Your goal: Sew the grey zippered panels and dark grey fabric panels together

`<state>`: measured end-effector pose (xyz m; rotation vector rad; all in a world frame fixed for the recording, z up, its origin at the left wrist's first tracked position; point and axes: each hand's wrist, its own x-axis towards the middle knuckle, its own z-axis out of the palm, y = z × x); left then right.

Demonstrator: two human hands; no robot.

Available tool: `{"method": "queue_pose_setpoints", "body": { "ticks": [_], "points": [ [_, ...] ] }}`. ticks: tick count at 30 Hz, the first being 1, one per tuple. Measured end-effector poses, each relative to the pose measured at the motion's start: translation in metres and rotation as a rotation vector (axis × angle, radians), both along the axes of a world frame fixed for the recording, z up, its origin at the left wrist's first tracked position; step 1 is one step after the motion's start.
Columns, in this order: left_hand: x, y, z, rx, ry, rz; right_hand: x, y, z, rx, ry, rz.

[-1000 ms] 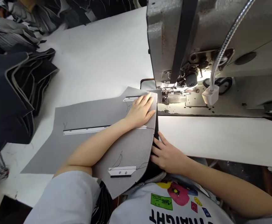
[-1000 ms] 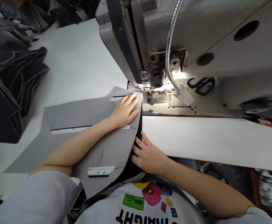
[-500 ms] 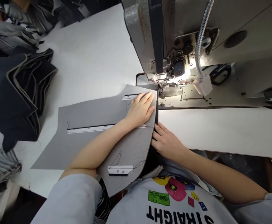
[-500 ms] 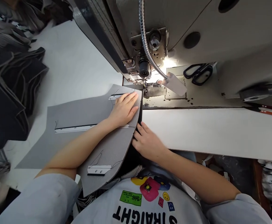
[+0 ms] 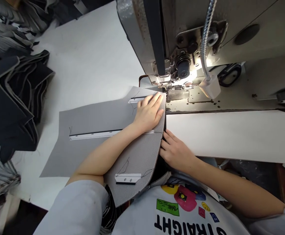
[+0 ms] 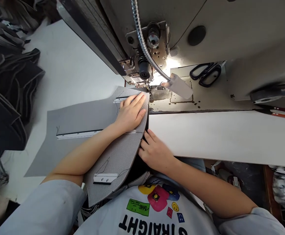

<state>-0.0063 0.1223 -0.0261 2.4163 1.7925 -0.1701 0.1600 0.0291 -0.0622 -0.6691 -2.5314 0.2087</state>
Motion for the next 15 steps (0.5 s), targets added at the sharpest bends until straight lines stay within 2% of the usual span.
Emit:
{"method": "queue_pose_setpoints", "body": {
  "ticks": [15],
  "points": [
    [0.0039, 0.0047, 0.0025, -0.026, -0.013, -0.013, 0.0043, 0.003, -0.0017, -0.048, 0.014, 0.009]
  ]
}}
